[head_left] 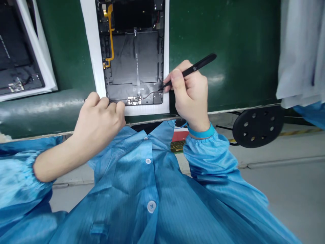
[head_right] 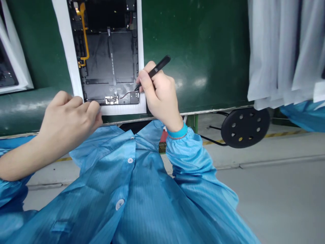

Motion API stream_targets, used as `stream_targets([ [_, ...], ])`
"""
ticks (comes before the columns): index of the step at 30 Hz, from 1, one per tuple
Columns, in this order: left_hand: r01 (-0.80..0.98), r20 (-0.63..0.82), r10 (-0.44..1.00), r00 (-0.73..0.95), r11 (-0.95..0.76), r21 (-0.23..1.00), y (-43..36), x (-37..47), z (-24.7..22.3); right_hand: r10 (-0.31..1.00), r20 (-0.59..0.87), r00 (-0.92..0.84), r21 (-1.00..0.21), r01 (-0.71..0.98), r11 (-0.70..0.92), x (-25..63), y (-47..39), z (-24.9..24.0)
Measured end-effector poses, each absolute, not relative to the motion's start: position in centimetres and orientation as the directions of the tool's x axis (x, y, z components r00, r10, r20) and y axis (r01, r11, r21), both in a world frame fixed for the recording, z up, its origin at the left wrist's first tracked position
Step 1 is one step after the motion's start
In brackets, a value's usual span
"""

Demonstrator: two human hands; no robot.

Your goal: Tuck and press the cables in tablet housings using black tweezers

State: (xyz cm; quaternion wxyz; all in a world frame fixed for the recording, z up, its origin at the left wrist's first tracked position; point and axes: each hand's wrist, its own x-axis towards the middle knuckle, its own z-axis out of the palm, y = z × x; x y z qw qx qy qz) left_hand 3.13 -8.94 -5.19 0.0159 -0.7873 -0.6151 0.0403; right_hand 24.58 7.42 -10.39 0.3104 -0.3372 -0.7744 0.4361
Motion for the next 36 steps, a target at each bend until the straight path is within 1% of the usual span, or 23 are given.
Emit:
stream_targets([
  [2,0.967,-0.095,0.963,0.25,-0.254,-0.032,-8.8,3.1,-5.2,0.808,0.175,-0.563,-0.893,0.254,0.371,24.6,7.3,-10.3],
  [5,0.972,-0.135,0.965,0.225,-0.231,-0.031,-8.6,3.2,-5.2,0.829,0.132,-0.544,-0.905,0.275,0.325,24.7,7.2,-10.1],
  [7,0.989,-0.157,0.977,0.145,-0.15,-0.017,-8.5,3.4,-5.2,0.835,0.111,-0.538,-0.91,0.282,0.303,24.8,7.1,-10.0],
  [12,0.987,-0.205,0.978,-0.042,0.072,0.142,-8.7,4.5,-5.6,0.844,0.092,-0.529,-0.909,0.301,0.288,24.9,7.1,-10.0],
  [16,0.929,-0.255,0.946,-0.201,0.267,0.255,-8.7,5.0,-5.6,0.842,0.061,-0.535,-0.901,0.333,0.277,24.9,7.1,-9.9],
  [18,0.888,-0.303,0.919,-0.251,0.344,0.307,-8.5,5.1,-5.3,0.84,0.058,-0.539,-0.901,0.335,0.277,24.9,7.1,-9.8],
  [20,0.859,-0.331,0.901,-0.282,0.391,0.331,-8.3,5.0,-4.8,0.84,0.068,-0.539,-0.904,0.322,0.279,24.8,7.0,-9.6],
  [22,0.855,-0.323,0.904,-0.28,0.388,0.344,-8.1,4.7,-4.1,0.837,0.081,-0.541,-0.911,0.301,0.283,24.8,7.0,-9.4],
  [26,0.884,-0.253,0.945,-0.208,0.292,0.364,-7.3,3.7,-2.9,0.833,0.097,-0.544,-0.917,0.277,0.287,24.8,7.0,-9.3],
  [29,0.878,-0.296,0.947,-0.129,0.248,0.409,-6.2,2.6,-2.7,0.835,0.103,-0.541,-0.923,0.262,0.283,24.8,7.0,-9.2],
  [32,0.862,-0.326,0.942,-0.078,0.227,0.453,-5.2,1.3,-3.6,0.836,0.11,-0.537,-0.93,0.242,0.277,24.7,7.0,-9.2],
  [36,0.878,-0.251,0.967,-0.052,0.163,0.449,-5.1,-0.3,-5.6,0.835,0.068,-0.546,-0.92,0.289,0.264,24.9,7.1,-9.3],
])
